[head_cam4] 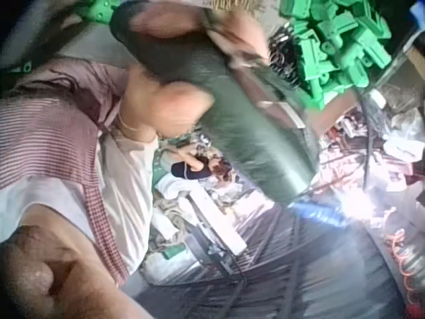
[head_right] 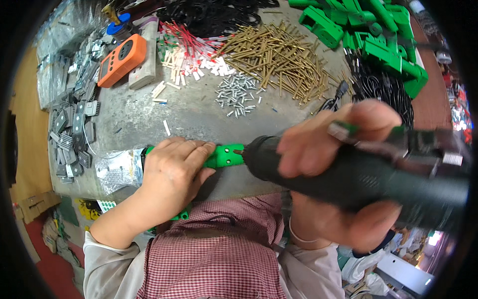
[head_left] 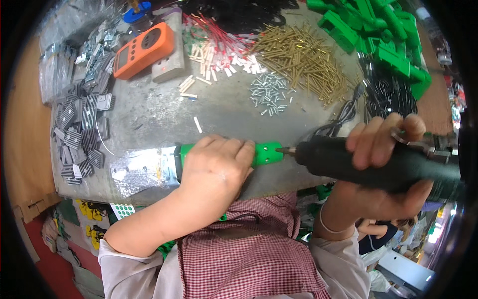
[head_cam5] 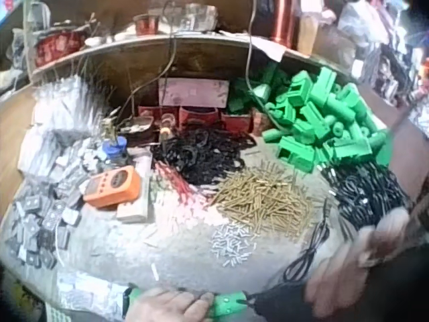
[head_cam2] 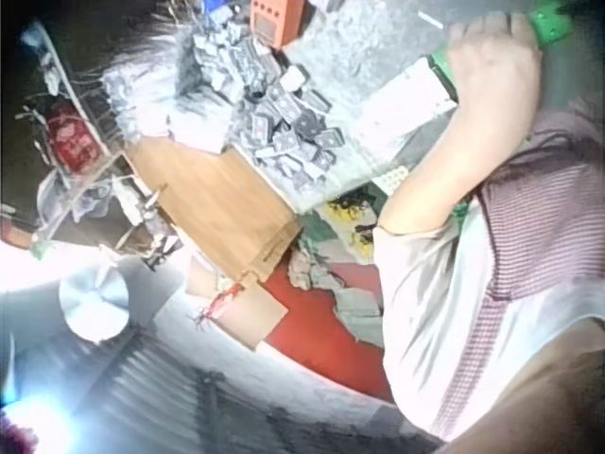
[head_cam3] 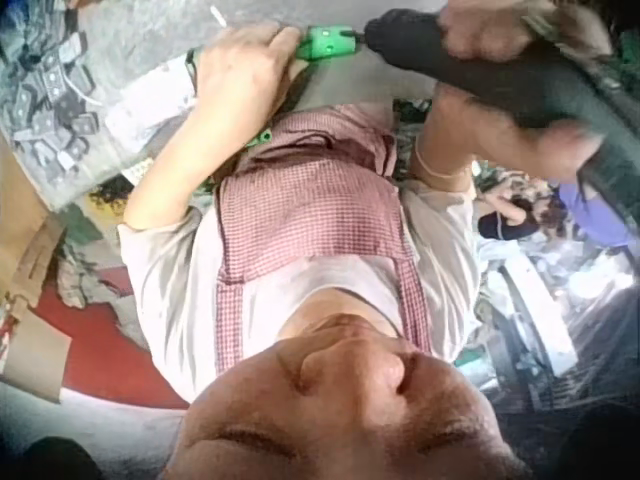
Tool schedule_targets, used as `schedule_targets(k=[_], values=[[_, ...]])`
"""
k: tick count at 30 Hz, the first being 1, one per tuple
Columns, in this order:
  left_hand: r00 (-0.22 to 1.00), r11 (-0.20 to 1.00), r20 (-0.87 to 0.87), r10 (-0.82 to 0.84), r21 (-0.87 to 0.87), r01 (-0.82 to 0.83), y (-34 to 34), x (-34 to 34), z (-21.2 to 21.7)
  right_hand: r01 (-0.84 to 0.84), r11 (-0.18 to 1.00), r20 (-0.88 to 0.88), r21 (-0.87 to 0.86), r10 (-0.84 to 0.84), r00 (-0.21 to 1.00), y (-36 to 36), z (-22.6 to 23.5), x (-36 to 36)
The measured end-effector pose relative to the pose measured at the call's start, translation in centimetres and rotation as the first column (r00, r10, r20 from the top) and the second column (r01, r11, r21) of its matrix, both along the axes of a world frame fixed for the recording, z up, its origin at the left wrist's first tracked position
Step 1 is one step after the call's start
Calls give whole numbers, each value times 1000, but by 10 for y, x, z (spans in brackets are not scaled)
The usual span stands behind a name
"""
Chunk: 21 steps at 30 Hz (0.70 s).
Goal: Assembling the internal wiring and components into a green plastic handheld device housing.
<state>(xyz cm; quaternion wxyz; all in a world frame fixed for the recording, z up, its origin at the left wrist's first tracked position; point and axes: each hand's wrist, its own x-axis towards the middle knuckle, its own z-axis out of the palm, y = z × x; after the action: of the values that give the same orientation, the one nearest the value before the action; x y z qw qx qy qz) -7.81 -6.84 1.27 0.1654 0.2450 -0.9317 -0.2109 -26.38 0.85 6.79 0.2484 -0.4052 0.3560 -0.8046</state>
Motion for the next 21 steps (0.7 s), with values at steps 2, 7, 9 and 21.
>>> schedule_targets(k=[2,7,9,21], values=[[1000,1000,-11,-1,12,1,4,3,-2,-11,1000,-105,15,13,994,-6,-6,6],[1000,1000,-8,30,9,-30,9,5,-9,-287,955,-298,75,296,908,-19,-5,11],[998,998,-15,60,1,-60,13,7,-12,-481,874,-182,68,485,855,-16,-4,9],[996,996,50,80,26,-81,15,3,-6,-266,962,-245,51,271,931,-23,-8,17]])
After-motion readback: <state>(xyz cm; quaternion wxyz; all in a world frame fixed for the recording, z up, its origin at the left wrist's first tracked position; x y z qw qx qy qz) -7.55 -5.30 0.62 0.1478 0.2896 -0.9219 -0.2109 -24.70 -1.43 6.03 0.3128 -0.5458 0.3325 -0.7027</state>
